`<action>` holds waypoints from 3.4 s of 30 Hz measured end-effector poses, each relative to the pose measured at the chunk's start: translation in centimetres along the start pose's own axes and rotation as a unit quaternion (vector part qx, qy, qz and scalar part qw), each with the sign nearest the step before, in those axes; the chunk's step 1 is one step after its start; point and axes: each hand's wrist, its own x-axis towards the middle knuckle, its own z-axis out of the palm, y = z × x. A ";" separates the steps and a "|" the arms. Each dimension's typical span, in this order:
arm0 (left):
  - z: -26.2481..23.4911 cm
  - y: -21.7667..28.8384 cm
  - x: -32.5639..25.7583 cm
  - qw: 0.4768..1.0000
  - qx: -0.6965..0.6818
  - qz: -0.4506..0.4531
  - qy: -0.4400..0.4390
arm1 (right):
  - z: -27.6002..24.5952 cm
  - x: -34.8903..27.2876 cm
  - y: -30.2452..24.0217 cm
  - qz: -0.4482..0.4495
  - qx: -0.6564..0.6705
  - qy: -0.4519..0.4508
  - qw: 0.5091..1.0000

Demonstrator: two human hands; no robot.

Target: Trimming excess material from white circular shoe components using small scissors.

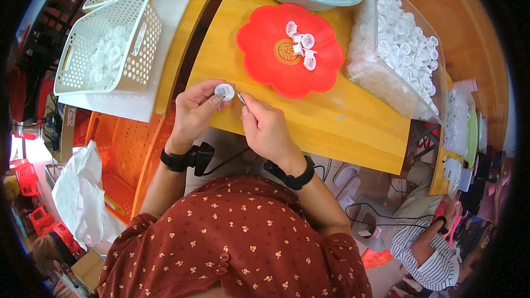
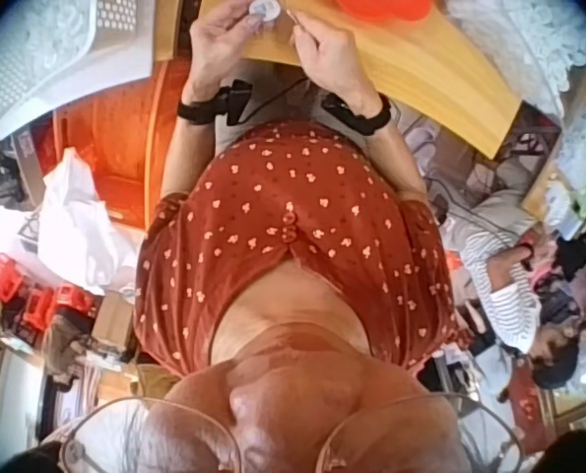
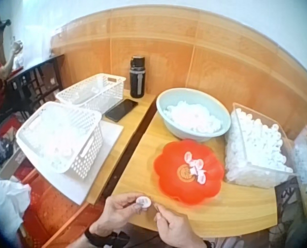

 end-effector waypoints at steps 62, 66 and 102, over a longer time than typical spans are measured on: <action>0.0 -0.4 0.0 1.000 0.017 0.019 -0.017 | -1.0 0.9 -0.6 0.110 0.061 -0.134 0.983; 0.2 -0.2 -0.1 0.999 0.036 0.008 -0.022 | -0.9 0.5 -0.8 0.102 -0.005 -0.105 0.989; 1.2 0.2 -0.5 0.985 0.172 0.007 0.000 | -1.2 2.4 -2.1 0.040 -0.241 -0.189 0.951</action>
